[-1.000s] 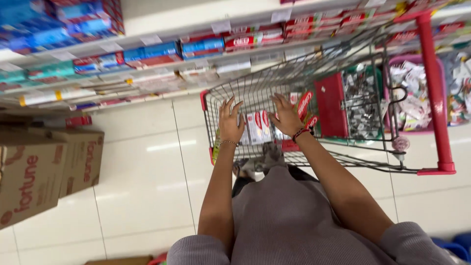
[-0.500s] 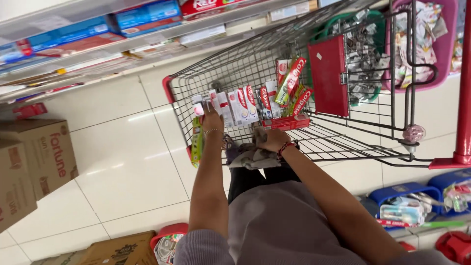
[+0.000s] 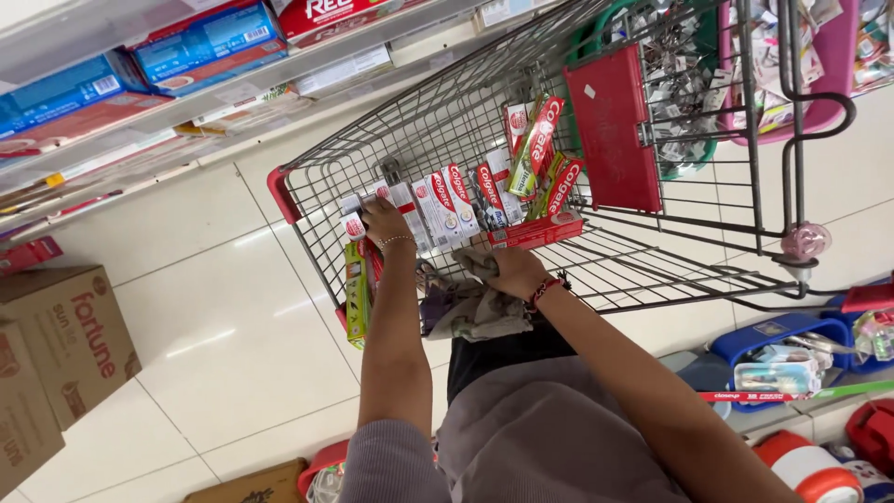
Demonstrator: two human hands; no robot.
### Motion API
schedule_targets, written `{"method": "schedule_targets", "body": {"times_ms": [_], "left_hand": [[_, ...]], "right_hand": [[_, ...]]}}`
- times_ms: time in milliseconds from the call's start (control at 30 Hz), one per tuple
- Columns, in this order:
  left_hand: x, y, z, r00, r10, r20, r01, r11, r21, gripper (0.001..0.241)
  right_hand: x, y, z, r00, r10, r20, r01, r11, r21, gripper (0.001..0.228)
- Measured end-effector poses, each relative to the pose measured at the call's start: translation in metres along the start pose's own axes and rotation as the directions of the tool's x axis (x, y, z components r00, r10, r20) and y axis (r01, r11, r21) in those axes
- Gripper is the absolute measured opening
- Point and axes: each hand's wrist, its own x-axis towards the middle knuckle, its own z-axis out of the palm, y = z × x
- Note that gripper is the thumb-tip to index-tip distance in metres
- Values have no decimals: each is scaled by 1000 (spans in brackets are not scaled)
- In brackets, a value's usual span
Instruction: Picking up and inspecting different brands of toothpaste from a shelf in a store and placing some in a cart.
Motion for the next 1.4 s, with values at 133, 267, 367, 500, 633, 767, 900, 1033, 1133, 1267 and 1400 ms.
{"method": "schedule_targets", "body": {"times_ms": [133, 267, 367, 500, 633, 767, 900, 1033, 1133, 1267, 1400], "left_hand": [[-18, 11, -25, 981, 9, 194, 14, 993, -117, 38], [-58, 6, -121, 985, 83, 154, -19, 925, -380, 48], [-70, -10, -113, 981, 190, 41, -136, 821, -554, 41], [-76, -29, -71, 959, 108, -263, -282, 490, -825, 38], [-126, -49, -128, 987, 147, -70, -107, 256, -961, 32], [-169, -57, -187, 944, 331, -1, 160, -458, -875, 43], [-184, -45, -225, 933, 354, -64, 145, -535, -832, 49], [-126, -6, -151, 940, 292, -178, 8, -540, -841, 55], [-151, -19, -231, 919, 334, -210, 25, -580, -815, 51], [-165, -27, -273, 889, 331, -318, -73, -581, -810, 54], [-183, -23, -297, 891, 316, -325, -85, -588, -805, 50]], "right_hand": [[-2, 0, -7, 994, -62, -85, 74, 986, 152, 75], [4, 12, -3, 954, -119, -277, 199, 938, 283, 65], [8, 20, 4, 898, -152, -413, 294, 905, 307, 52], [-15, -11, -13, 769, -44, -638, 374, 841, 392, 45], [-61, -64, -47, 749, 133, -649, 335, 769, 544, 42], [-92, -104, -69, 407, -178, -896, 542, 837, 80, 31], [-125, -150, -76, 386, -294, -874, 627, 779, 15, 27], [-148, -169, -92, 335, -389, -858, 680, 730, -65, 33], [-149, -152, -120, 414, -355, -838, 582, 811, -56, 23], [-133, -109, -151, 181, -247, -952, 525, 843, -119, 28], [-149, -130, -151, 199, -243, -949, 469, 874, -125, 28]]}}
